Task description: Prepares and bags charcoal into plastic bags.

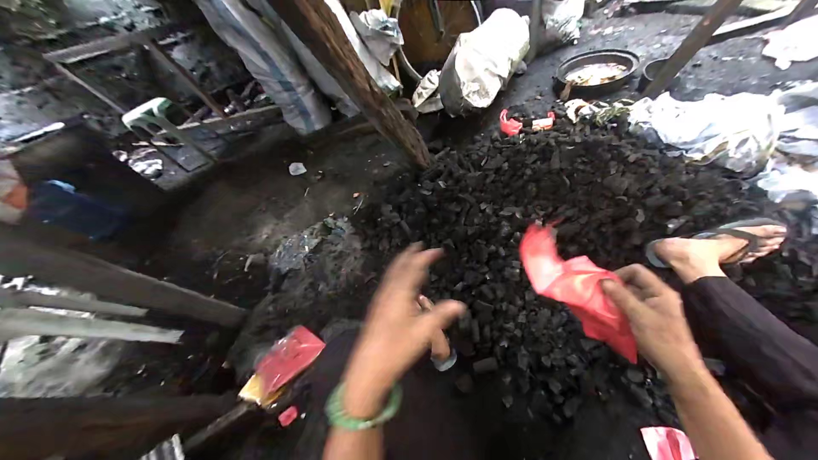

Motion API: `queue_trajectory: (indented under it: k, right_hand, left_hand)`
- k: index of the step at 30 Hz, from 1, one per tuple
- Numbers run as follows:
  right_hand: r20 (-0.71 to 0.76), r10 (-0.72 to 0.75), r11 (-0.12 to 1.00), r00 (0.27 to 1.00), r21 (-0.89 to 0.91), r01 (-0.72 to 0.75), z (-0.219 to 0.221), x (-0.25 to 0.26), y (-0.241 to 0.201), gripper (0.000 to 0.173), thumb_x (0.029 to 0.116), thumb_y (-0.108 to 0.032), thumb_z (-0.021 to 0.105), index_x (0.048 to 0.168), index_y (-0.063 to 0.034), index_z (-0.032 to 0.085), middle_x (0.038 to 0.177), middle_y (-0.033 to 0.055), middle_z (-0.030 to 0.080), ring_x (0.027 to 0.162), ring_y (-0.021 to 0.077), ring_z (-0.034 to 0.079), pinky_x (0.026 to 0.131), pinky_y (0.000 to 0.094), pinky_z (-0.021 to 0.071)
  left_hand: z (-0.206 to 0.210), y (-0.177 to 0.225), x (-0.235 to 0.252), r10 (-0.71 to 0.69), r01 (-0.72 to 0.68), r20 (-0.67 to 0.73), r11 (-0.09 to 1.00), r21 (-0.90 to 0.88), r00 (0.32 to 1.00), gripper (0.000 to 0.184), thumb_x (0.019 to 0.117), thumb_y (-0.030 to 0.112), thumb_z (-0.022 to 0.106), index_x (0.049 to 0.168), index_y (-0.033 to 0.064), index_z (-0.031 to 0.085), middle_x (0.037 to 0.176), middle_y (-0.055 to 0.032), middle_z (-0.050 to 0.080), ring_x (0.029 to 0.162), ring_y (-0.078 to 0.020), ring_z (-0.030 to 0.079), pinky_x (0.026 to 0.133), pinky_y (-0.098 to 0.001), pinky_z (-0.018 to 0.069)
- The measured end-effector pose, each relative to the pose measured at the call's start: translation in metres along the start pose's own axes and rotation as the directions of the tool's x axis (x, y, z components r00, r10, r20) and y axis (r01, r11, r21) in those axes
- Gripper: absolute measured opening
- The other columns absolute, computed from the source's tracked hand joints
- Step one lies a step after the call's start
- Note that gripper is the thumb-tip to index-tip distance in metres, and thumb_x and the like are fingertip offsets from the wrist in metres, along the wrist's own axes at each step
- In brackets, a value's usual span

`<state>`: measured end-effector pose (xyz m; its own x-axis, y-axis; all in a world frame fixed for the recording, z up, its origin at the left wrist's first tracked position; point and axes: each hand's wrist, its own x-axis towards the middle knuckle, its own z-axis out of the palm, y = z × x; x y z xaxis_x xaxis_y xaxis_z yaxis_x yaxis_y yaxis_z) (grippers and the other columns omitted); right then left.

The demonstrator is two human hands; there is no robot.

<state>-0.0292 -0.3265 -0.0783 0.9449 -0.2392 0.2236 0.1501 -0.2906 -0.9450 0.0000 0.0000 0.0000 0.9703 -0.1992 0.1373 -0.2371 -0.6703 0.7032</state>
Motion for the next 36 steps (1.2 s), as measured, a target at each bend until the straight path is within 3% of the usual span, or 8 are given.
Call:
queue_trajectory:
  k: [3, 5, 8, 13, 20, 26, 32, 36]
  right_hand:
    - [0.15, 0.047, 0.991, 0.988, 0.116, -0.065, 0.017, 0.0, 0.003, 0.004, 0.0968, -0.011, 0.063, 0.095, -0.0109, 0.066, 0.07, -0.0062, 0.065, 0.059, 0.0011, 0.061, 0.056, 0.0195, 0.0538]
    - [0.236, 0.067, 0.984, 0.97, 0.144, -0.103, 0.015, -0.001, 0.006, 0.004, 0.0964, -0.011, 0.064, 0.094, -0.0112, 0.068, 0.075, -0.0054, 0.067, 0.064, 0.0015, 0.063, 0.061, 0.0195, 0.0548]
    - [0.266, 0.087, 0.959, 0.96, 0.237, -0.153, 0.006, -0.001, 0.016, 0.017, 0.0908, -0.006, 0.066, 0.106, -0.0109, 0.07, 0.085, -0.0045, 0.072, 0.073, 0.0023, 0.066, 0.068, 0.0194, 0.0573]
    - [0.304, 0.215, 0.901, 0.928, 0.304, -0.308, -0.004, 0.003, 0.036, 0.045, 0.077, 0.001, 0.071, 0.12, -0.0099, 0.067, 0.084, 0.0028, 0.073, 0.07, 0.0103, 0.069, 0.063, 0.0251, 0.0591]
    - [0.253, 0.326, 0.906, 0.911, 0.192, -0.378, 0.021, 0.001, 0.039, 0.035, 0.0805, 0.002, 0.074, 0.113, -0.0061, 0.064, 0.081, 0.0025, 0.069, 0.071, 0.0112, 0.067, 0.066, 0.0283, 0.0583]
    - [0.059, 0.477, 0.737, 0.877, 0.517, -0.436, 0.046, -0.001, 0.053, 0.042, 0.0831, 0.014, 0.067, 0.12, -0.0049, 0.057, 0.088, 0.007, 0.07, 0.074, 0.0146, 0.069, 0.067, 0.0313, 0.0608]
    - [0.255, 0.595, 0.581, 0.762, 0.518, -0.628, 0.054, -0.005, 0.044, 0.038, 0.0878, 0.004, 0.064, 0.122, -0.0059, 0.052, 0.086, 0.0089, 0.069, 0.07, 0.0148, 0.069, 0.064, 0.0306, 0.0597]
    - [0.114, 0.552, 0.758, 0.826, 0.345, -0.554, 0.038, 0.004, 0.06, 0.032, 0.0914, 0.004, 0.064, 0.12, -0.0055, 0.055, 0.085, 0.0046, 0.068, 0.069, 0.01, 0.066, 0.062, 0.0268, 0.057]
  left_hand:
    - [0.072, 0.052, 0.038, 0.219, -0.182, 0.308, 0.973, -0.144, 0.926, 0.093, 0.0693, 0.032, 0.094, 0.151, 0.0229, 0.051, 0.162, -0.0099, 0.037, 0.141, -0.0333, 0.046, 0.107, -0.0601, 0.0457]
    - [0.094, 0.068, 0.052, 0.236, -0.149, 0.527, 0.968, -0.203, 0.816, 0.091, 0.0762, 0.024, 0.09, 0.155, 0.0217, 0.045, 0.152, -0.01, 0.051, 0.138, -0.0327, 0.049, 0.112, -0.0612, 0.0381]
    - [0.115, 0.056, 0.066, 0.176, 0.04, 0.718, 0.961, -0.273, 0.674, 0.063, 0.0889, 0.008, 0.078, 0.147, 0.008, 0.053, 0.123, -0.0183, 0.068, 0.109, -0.0292, 0.066, 0.096, -0.0506, 0.0522]
    - [0.129, 0.025, 0.068, 0.021, 0.242, 0.676, 0.925, -0.292, 0.737, 0.014, 0.0923, 0.009, 0.074, 0.1, -0.0001, 0.068, 0.086, -0.0092, 0.067, 0.077, -0.0146, 0.063, 0.074, -0.0337, 0.0532]
    - [0.149, 0.015, 0.062, 0.032, -0.015, 0.146, 0.993, -0.114, 0.989, 0.026, 0.0955, 0.011, 0.07, 0.121, 0.0045, 0.067, 0.128, -0.0186, 0.061, 0.114, -0.0372, 0.06, 0.095, -0.061, 0.0486]
    - [0.171, 0.016, 0.046, -0.215, 0.362, 0.432, 0.885, -0.293, 0.876, 0.031, 0.0921, 0.031, 0.077, 0.104, 0.0028, 0.07, 0.094, -0.0105, 0.069, 0.085, -0.0209, 0.066, 0.079, -0.0438, 0.0557]
    - [0.189, 0.006, 0.039, -0.16, 0.484, 0.55, 0.709, -0.513, 0.819, 0.022, 0.0845, 0.01, 0.082, 0.095, -0.0016, 0.065, 0.088, -0.0091, 0.066, 0.08, -0.0148, 0.065, 0.075, -0.0321, 0.0565]
    - [0.161, -0.003, 0.042, -0.317, 0.569, 0.488, 0.255, -0.782, 0.813, 0.014, 0.0919, -0.008, 0.061, 0.103, 0.0001, 0.064, 0.087, -0.0092, 0.071, 0.075, -0.0149, 0.07, 0.069, -0.0301, 0.0606]
